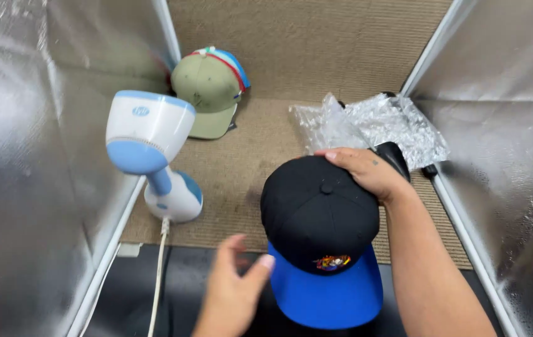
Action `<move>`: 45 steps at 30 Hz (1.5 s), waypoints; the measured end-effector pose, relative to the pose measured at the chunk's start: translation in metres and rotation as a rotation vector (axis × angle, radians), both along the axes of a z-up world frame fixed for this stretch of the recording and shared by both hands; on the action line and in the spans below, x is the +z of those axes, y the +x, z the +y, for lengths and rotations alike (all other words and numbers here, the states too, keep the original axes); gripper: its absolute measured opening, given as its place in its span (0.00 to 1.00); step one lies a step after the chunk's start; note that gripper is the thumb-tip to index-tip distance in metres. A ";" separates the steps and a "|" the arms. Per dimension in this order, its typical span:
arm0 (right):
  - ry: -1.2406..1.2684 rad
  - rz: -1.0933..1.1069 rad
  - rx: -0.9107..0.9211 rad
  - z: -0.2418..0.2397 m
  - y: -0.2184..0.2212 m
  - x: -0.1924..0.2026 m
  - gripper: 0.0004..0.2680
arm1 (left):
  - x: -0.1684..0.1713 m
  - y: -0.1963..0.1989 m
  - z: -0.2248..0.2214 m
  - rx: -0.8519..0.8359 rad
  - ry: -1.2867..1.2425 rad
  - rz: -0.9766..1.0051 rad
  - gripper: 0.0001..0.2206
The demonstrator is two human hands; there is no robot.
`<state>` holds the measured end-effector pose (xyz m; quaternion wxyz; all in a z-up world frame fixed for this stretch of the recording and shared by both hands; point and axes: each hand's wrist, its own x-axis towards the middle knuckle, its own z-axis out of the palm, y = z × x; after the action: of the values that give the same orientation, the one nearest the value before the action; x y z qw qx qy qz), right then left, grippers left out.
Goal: Using a handheld steamer to apply steam to a baseball cap followed by brushing the surface with a wooden brush.
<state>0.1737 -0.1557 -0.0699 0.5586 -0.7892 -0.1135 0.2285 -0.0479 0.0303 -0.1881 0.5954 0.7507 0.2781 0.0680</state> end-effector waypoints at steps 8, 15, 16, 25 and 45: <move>0.179 -0.020 -0.122 0.009 -0.010 -0.017 0.14 | -0.022 0.011 -0.018 0.224 -0.823 -0.175 0.26; -0.613 -0.656 -0.186 -0.073 0.001 -0.046 0.19 | 0.037 -0.012 -0.025 0.293 -0.863 -0.005 0.37; -0.603 -0.667 -0.190 -0.083 -0.005 -0.047 0.19 | 0.022 -0.010 -0.029 0.290 -0.856 -0.018 0.37; -1.181 -0.245 -0.299 -0.156 -0.012 -0.095 0.23 | 0.009 -0.016 -0.054 0.418 -0.958 -0.052 0.34; -0.188 -1.453 0.523 -0.033 -0.113 -0.007 0.14 | -0.043 -0.009 -0.063 0.511 -0.869 -0.191 0.33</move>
<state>0.0604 -0.1883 -0.0768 0.2027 -0.7327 -0.6138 -0.2129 -0.0568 -0.0325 -0.2314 0.8396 0.3323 0.3996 0.1577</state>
